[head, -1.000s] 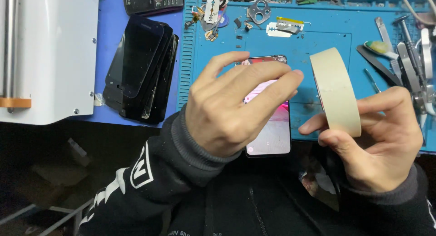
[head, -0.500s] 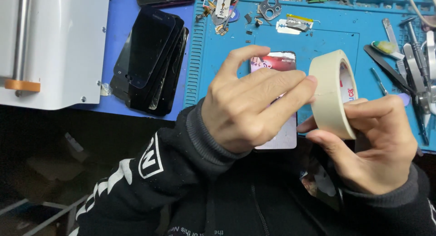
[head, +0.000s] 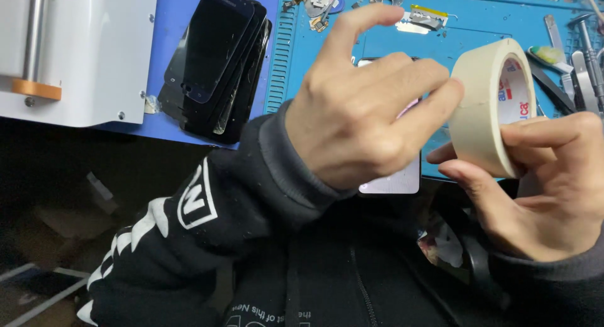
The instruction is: The recorder applies masking tape to a smartphone's screen and back, then uses a SIM tray removal tool.
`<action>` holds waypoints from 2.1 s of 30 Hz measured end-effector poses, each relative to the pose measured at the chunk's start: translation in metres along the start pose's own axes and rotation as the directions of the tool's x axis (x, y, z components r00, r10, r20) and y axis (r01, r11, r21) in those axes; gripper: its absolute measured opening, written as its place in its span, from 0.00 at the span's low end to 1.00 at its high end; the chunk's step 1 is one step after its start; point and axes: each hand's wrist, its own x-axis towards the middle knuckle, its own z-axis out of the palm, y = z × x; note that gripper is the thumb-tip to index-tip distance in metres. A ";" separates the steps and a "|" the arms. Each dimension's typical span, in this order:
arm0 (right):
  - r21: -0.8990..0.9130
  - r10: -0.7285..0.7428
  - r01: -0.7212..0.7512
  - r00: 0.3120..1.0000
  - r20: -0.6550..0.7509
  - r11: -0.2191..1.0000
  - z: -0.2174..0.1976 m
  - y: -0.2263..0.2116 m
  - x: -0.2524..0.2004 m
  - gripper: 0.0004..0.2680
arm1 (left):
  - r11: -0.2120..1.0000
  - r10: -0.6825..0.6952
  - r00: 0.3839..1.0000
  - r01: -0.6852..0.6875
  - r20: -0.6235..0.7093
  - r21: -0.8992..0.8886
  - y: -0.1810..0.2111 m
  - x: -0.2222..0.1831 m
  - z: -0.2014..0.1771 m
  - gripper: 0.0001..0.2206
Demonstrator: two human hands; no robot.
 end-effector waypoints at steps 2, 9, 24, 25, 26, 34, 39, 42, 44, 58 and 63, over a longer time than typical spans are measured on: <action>0.036 0.036 -0.037 0.999 0.021 0.999 -0.007 -0.005 0.005 0.17 | 0.999 0.039 0.999 -0.040 0.029 0.031 -0.008 -0.003 -0.002 0.09; -0.054 0.311 -0.307 0.924 0.221 0.950 -0.043 0.028 -0.001 0.12 | 0.957 0.085 0.996 -0.089 -0.025 -0.277 -0.021 -0.010 -0.002 0.12; 0.068 0.231 -0.272 0.903 0.361 0.960 -0.066 0.034 -0.002 0.15 | 0.893 0.265 0.964 -0.255 -0.025 -0.370 -0.031 -0.002 -0.007 0.09; 0.042 0.262 -0.301 0.882 0.391 0.953 -0.070 0.036 -0.003 0.15 | 0.885 0.241 0.970 -0.232 -0.029 -0.405 -0.029 0.000 -0.009 0.11; 0.042 0.263 -0.302 0.883 0.389 0.952 -0.072 0.041 -0.004 0.15 | 0.883 0.243 0.970 -0.234 -0.030 -0.406 -0.028 0.002 -0.009 0.11; 0.393 0.338 -0.477 0.864 0.372 0.786 -0.077 0.067 -0.002 0.16 | 0.911 0.076 0.997 -0.071 -0.002 -0.407 -0.024 0.007 -0.008 0.07; 0.449 0.293 -0.440 0.885 0.361 0.778 -0.068 0.060 0.006 0.18 | 0.941 0.118 0.993 -0.120 -0.026 -0.315 -0.014 0.005 -0.010 0.08; 0.413 0.314 -0.466 0.868 0.385 0.782 -0.074 0.071 0.001 0.17 | 0.952 0.135 0.990 -0.139 -0.033 -0.274 -0.011 0.004 -0.013 0.09; 0.424 0.357 -0.517 0.843 0.403 0.743 -0.075 0.075 -0.004 0.16 | 0.956 0.153 0.988 -0.157 -0.036 -0.247 -0.009 0.003 -0.013 0.09; 0.318 0.391 -0.510 0.843 0.370 0.799 -0.064 0.064 -0.003 0.10 | 0.943 0.324 0.946 -0.321 0.021 -0.085 -0.007 -0.003 -0.015 0.08; 0.353 0.391 -0.526 0.835 0.387 0.774 -0.065 0.066 -0.004 0.10 | 0.924 0.378 0.925 -0.375 0.040 -0.068 -0.011 -0.004 -0.020 0.11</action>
